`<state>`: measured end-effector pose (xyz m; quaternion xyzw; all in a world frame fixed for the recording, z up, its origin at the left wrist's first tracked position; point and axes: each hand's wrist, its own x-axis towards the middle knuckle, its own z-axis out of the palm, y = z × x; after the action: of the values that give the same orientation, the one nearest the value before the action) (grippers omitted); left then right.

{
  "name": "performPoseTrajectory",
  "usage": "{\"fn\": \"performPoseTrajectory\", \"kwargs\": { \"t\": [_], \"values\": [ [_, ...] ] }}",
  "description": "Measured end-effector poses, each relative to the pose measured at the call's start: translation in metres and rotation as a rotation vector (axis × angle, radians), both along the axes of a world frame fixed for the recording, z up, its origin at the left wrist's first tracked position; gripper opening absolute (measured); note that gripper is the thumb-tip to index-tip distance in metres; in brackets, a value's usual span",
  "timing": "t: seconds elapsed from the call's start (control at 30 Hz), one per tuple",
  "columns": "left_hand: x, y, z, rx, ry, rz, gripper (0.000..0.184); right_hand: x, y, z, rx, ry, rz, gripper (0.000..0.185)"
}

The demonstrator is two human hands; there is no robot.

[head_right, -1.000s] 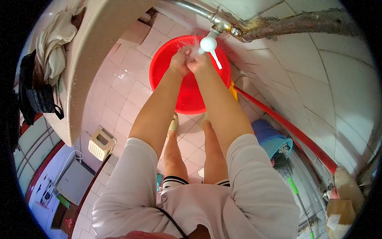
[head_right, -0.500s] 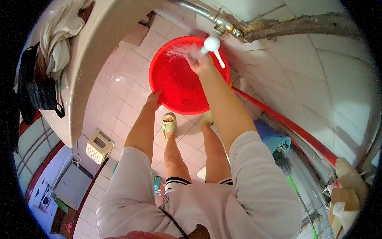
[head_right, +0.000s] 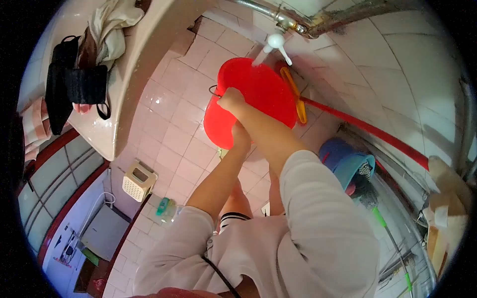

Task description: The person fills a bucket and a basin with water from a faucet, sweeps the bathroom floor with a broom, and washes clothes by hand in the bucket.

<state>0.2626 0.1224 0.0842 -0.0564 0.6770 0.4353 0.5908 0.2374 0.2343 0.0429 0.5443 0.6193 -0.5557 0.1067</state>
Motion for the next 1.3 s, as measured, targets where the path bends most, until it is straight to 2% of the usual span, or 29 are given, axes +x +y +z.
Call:
{"fn": "performPoseTrajectory", "kwargs": {
  "t": [0.07, 0.13, 0.2, 0.23, 0.27, 0.33, 0.37, 0.4, 0.47, 0.5, 0.57, 0.6, 0.63, 0.67, 0.7, 0.77, 0.8, 0.83, 0.87, 0.9, 0.93, 0.97, 1.03, 1.07, 1.13, 1.2, 1.27, 1.3],
  "values": [
    [-0.003, -0.015, 0.015, 0.037, -0.043, -0.089, 0.015, 0.016, -0.02, 0.002, 0.142, 0.024, 0.071, 0.047],
    [-0.015, -0.022, 0.03, 0.084, -0.082, -0.182, 0.017, 0.031, -0.032, 0.016, 0.168, 0.029, 0.078, 0.045],
    [-0.054, -0.033, 0.047, -0.204, -0.037, -0.381, 0.021, 0.046, -0.042, 0.029, 0.186, 0.036, 0.082, 0.045],
    [-0.085, -0.047, 0.026, -0.01, 0.039, -0.451, 0.023, 0.054, -0.043, 0.035, 0.181, 0.107, 0.101, 0.045],
    [-0.113, -0.043, 0.022, -0.062, 0.219, -0.484, 0.026, 0.061, -0.044, 0.041, 0.175, 0.176, 0.117, 0.045],
    [-0.139, -0.019, 0.032, 0.159, 0.594, -0.251, 0.028, 0.068, -0.047, 0.061, 0.144, 0.195, 0.152, 0.046],
    [-0.157, -0.001, 0.024, 0.153, 0.612, -0.345, 0.029, 0.071, -0.049, 0.069, 0.122, 0.211, 0.202, 0.047],
    [-0.153, 0.027, 0.045, 0.157, 0.361, -0.195, 0.032, 0.072, -0.053, 0.073, 0.126, 0.215, 0.19, 0.047],
    [-0.154, 0.068, 0.044, -0.124, 0.037, -0.169, 0.036, 0.083, -0.061, 0.078, 0.222, 0.27, 0.233, 0.045],
    [-0.155, 0.077, 0.041, -0.121, 0.037, -0.179, 0.036, 0.089, -0.061, 0.083, 0.226, 0.267, 0.223, 0.045],
    [-0.154, 0.086, 0.035, 0.021, -0.14, -0.007, 0.026, 0.105, -0.059, 0.092, 0.279, 0.367, 0.224, 0.044],
    [-0.152, 0.084, 0.031, 0.049, -0.19, -0.033, 0.017, 0.112, -0.055, 0.098, 0.277, 0.363, 0.219, 0.044],
    [-0.145, 0.079, 0.035, 0.046, -0.193, -0.039, 0.017, 0.118, -0.047, 0.103, 0.18, 0.289, 0.336, 0.046],
    [-0.134, 0.073, 0.04, 0.074, -0.135, -0.065, 0.014, 0.123, -0.036, 0.105, 0.09, 0.216, 0.451, 0.049],
    [-0.122, 0.069, 0.046, 0.105, -0.075, -0.093, 0.013, 0.13, -0.024, 0.104, 0.099, 0.218, 0.444, 0.049],
    [-0.1, 0.044, 0.038, 0.113, 0.039, -0.131, 0.017, 0.139, -0.013, 0.101, -0.063, 0.483, 0.333, 0.046],
    [-0.081, 0.031, 0.039, 0.16, 0.047, -0.098, 0.018, 0.125, -0.005, 0.12, -0.244, 0.466, 0.007, 0.049],
    [-0.06, 0.027, 0.067, 0.134, 0.056, -0.101, 0.02, 0.108, -0.002, 0.108, -0.309, 0.499, -0.207, 0.06],
    [-0.041, 0.022, 0.084, -0.024, 0.112, -0.104, 0.017, 0.086, 0.001, 0.109, -0.143, 0.337, -0.159, 0.068],
    [-0.025, 0.008, 0.069, 0.211, 0.109, -0.031, 0.015, 0.06, 0.007, 0.121, -0.12, 0.19, -0.051, 0.064],
    [-0.012, 0.006, 0.077, 0.236, 0.143, -0.052, 0.013, 0.04, 0.015, 0.133, -0.093, 0.041, 0.059, 0.059],
    [-0.002, -0.001, 0.079, 0.329, 0.066, -0.01, 0.009, 0.031, 0.016, 0.129, -0.095, 0.044, 0.059, 0.059],
    [-0.006, -0.002, 0.085, 0.333, 0.061, -0.01, 0.01, 0.018, 0.012, 0.115, -0.06, 0.05, -0.062, 0.042],
    [-0.013, 0.0, 0.088, 0.33, 0.065, -0.014, 0.01, 0.02, 0.008, 0.11, -0.062, 0.055, -0.064, 0.042],
    [-0.037, 0.004, 0.094, 0.048, 0.089, -0.697, 0.015, 0.04, -0.005, 0.105, 0.095, 0.012, 0.081, 0.033],
    [-0.078, 0.004, 0.061, 0.041, 0.489, -0.771, 0.025, 0.066, -0.027, 0.088, 0.248, 0.139, 0.087, 0.033],
    [-0.119, 0.024, 0.038, 0.175, 0.693, -0.488, 0.024, 0.082, -0.029, 0.113, 0.205, 0.172, 0.101, 0.034],
    [-0.121, 0.047, 0.059, 0.132, 0.67, -0.449, 0.024, 0.088, -0.032, 0.123, 0.161, 0.206, 0.121, 0.035]
  ]
}}
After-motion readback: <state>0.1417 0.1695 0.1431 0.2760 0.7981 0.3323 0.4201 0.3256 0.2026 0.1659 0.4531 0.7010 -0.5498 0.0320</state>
